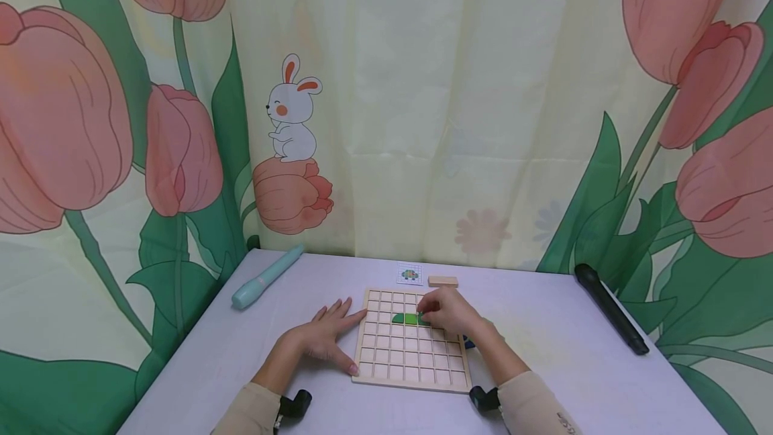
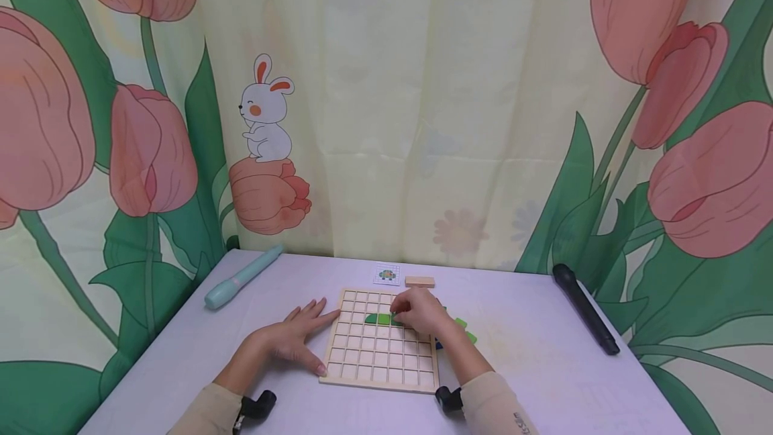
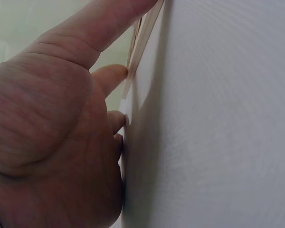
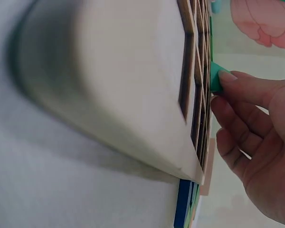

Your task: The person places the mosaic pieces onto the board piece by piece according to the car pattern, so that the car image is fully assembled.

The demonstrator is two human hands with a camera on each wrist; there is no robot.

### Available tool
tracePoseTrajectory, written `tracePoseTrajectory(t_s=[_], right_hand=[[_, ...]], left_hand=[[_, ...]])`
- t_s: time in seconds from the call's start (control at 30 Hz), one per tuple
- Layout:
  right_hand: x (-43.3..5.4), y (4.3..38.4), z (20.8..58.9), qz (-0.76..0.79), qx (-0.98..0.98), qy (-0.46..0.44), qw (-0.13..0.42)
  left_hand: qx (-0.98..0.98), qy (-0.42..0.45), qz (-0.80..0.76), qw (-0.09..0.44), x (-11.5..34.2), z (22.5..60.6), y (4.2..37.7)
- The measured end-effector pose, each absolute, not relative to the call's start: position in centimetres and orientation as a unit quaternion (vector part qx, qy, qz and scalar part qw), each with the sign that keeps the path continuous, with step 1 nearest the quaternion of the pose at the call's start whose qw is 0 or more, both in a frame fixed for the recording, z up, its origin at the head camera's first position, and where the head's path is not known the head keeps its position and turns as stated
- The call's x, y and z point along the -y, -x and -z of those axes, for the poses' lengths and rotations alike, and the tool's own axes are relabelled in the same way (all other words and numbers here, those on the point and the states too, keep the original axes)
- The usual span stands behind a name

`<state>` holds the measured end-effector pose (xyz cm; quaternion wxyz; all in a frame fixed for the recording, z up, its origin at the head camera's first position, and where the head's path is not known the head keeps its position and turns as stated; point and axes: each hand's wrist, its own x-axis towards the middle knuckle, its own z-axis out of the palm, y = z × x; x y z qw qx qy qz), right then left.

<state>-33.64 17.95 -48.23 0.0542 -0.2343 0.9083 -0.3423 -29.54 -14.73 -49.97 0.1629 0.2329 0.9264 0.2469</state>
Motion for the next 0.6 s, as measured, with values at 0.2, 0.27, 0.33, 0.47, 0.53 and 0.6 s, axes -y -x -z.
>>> tracePoseTrajectory(t_s=[0.2, 0.27, 0.33, 0.47, 0.53, 0.6], right_hand=[[-17.94, 33.49, 48.19, 0.342, -0.908, 0.236, 0.055], [-17.94, 33.45, 48.20, 0.342, -0.908, 0.236, 0.056], [-17.92, 33.41, 48.21, 0.343, -0.908, 0.234, 0.057], [-17.91, 33.34, 48.24, 0.342, -0.909, 0.231, 0.059], [-17.93, 33.30, 48.22, 0.341, -0.910, 0.230, 0.058], [-17.97, 33.30, 48.23, 0.340, -0.910, 0.230, 0.058]], left_hand=[[-0.926, -0.233, -0.248, 0.163, 14.76, 50.08, 29.61], [-0.926, -0.234, -0.247, 0.162, 14.76, 50.07, 29.61], [-0.927, -0.234, -0.245, 0.162, 14.76, 50.08, 29.62], [-0.927, -0.235, -0.243, 0.161, 14.78, 50.17, 29.67], [-0.927, -0.236, -0.242, 0.161, 14.79, 50.17, 29.68], [-0.927, -0.237, -0.241, 0.161, 14.79, 50.14, 29.67]])
